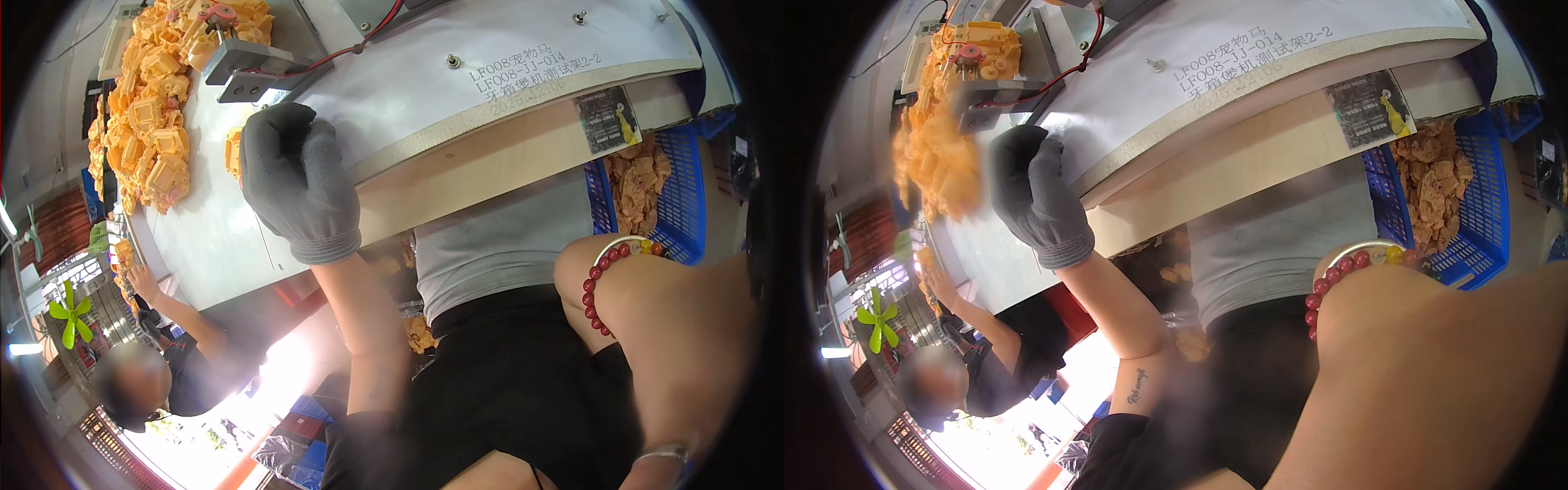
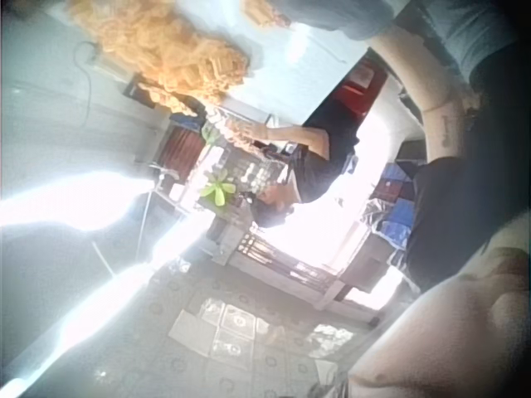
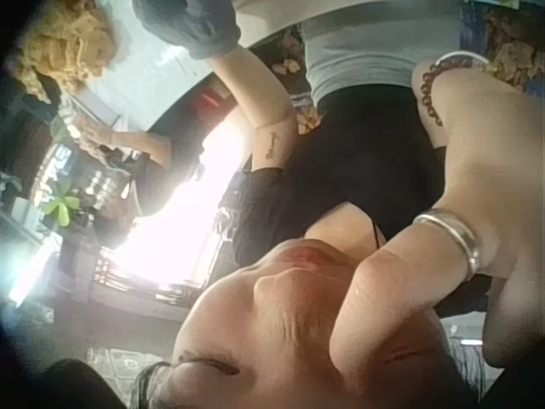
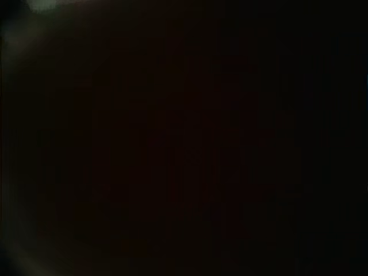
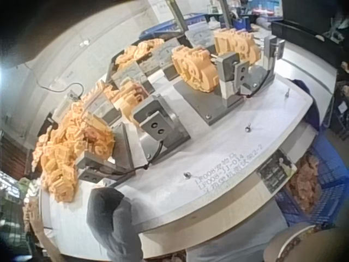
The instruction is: Assembling and testing yellow plastic device components using a specialized electrical assembly jig at a factory workbench.
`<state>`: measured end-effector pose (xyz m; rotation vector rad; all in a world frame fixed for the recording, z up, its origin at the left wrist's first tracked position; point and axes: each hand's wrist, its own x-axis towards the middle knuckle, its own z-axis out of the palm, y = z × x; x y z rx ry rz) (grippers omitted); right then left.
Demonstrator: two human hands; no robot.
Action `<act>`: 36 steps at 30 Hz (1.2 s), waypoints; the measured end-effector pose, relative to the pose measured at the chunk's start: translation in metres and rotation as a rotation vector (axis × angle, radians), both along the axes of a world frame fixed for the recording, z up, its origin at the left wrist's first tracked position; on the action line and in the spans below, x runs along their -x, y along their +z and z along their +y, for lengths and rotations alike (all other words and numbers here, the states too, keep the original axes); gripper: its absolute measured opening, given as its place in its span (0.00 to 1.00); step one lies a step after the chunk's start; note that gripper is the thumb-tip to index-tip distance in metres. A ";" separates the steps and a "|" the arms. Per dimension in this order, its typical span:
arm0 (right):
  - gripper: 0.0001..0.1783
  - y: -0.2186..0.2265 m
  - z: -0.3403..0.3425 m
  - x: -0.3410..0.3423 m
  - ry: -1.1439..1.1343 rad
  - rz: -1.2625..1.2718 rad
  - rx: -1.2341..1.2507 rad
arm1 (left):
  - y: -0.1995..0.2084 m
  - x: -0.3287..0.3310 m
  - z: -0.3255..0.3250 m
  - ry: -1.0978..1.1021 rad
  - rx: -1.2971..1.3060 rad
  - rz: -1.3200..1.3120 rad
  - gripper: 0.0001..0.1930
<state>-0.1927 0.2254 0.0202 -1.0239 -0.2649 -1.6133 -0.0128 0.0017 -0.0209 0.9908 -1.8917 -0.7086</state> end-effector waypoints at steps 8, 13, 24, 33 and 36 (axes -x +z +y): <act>0.10 0.011 -0.038 -0.009 -0.017 0.132 0.033 | 0.005 0.014 0.005 -0.008 -0.041 0.007 0.06; 0.07 -0.006 -0.054 0.016 -0.068 0.527 0.083 | 0.000 -0.013 -0.002 0.030 0.096 -0.133 0.06; 0.16 0.066 -0.055 -0.047 -0.656 1.557 0.389 | -0.004 0.006 -0.008 -0.012 0.275 -0.132 0.06; 0.17 0.070 -0.032 -0.016 -0.753 1.754 0.407 | -0.001 0.005 0.004 0.032 0.315 -0.115 0.05; 0.17 0.077 -0.047 -0.030 -0.794 1.758 0.387 | -0.002 -0.009 0.004 0.105 0.279 -0.189 0.06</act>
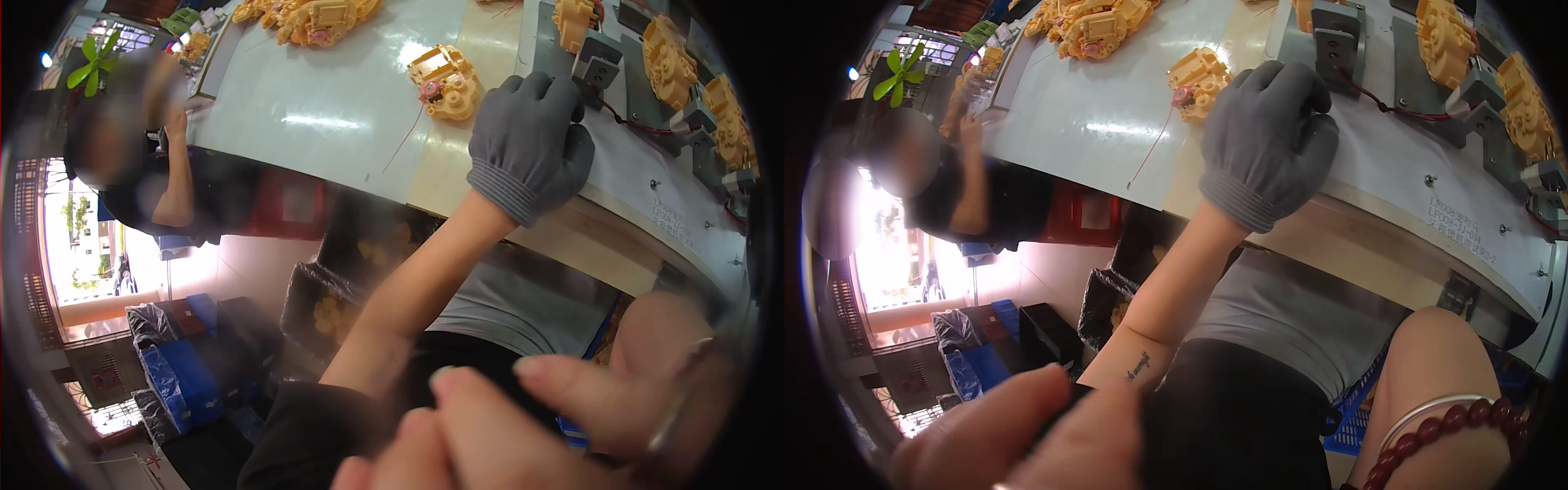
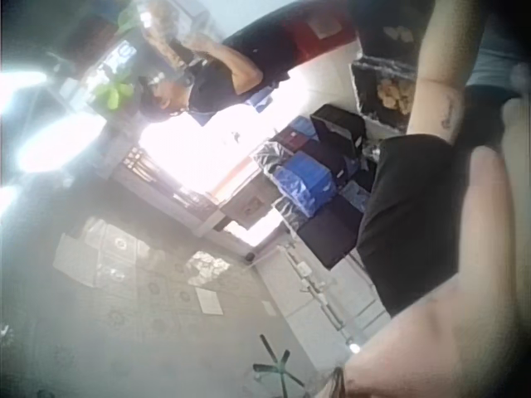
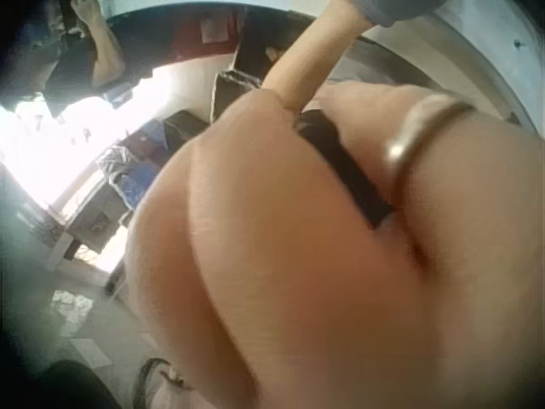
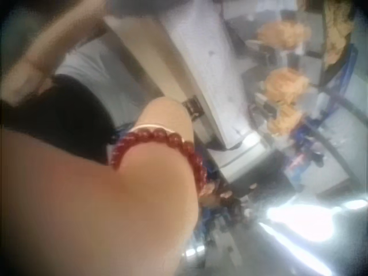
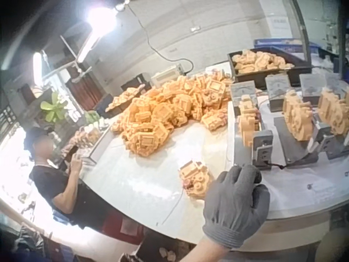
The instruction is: Assembling and testing yellow plastic device components using a specialized electrical assembly jig at a factory workbench.
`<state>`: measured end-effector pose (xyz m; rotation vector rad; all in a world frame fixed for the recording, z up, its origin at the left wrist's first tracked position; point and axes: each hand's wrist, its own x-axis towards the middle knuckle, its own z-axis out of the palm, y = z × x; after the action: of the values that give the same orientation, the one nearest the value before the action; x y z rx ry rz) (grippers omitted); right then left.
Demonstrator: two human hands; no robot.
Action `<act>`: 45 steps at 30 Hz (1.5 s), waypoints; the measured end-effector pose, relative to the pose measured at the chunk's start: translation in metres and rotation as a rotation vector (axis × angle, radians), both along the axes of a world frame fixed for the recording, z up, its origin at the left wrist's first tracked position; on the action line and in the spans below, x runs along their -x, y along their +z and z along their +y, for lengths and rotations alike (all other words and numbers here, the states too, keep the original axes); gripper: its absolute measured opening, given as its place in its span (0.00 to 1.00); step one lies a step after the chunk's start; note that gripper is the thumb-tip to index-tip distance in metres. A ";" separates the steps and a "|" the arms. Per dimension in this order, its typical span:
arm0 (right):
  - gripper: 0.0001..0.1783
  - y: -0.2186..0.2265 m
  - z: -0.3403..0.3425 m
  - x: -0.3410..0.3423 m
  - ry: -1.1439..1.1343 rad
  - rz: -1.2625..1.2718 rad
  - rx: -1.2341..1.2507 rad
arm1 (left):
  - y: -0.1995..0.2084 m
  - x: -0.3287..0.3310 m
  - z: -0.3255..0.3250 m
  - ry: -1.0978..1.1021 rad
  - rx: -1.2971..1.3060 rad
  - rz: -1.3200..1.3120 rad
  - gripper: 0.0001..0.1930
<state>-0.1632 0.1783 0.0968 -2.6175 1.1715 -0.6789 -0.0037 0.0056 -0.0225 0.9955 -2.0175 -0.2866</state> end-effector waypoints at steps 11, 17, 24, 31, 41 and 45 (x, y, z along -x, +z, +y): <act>0.22 0.005 -0.017 -0.014 -0.410 0.082 -0.361 | 0.005 0.016 -0.003 0.000 0.015 0.062 0.10; 0.16 -0.064 -0.026 0.007 -0.549 -0.058 -0.328 | 0.000 0.017 0.010 -0.074 0.001 0.042 0.08; 0.14 -0.065 -0.062 -0.003 -0.553 -0.451 -0.252 | 0.009 -0.002 0.001 -0.100 -0.016 -0.048 0.05; 0.28 -0.083 -0.114 -0.029 -0.592 -0.847 -0.039 | 0.063 0.003 -0.033 -0.122 0.067 0.274 0.15; 0.28 -0.107 -0.127 -0.022 -0.368 -0.902 -0.031 | 0.086 0.046 -0.090 -0.149 -0.266 -0.385 0.15; 0.29 -0.104 -0.124 -0.019 -0.382 -0.953 -0.046 | 0.128 0.052 -0.076 -0.115 0.010 0.273 0.12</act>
<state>-0.1446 0.0539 -0.0071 -1.6154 1.2763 -1.6715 -0.0560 -0.0704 0.1051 0.7886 -1.8271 -0.4493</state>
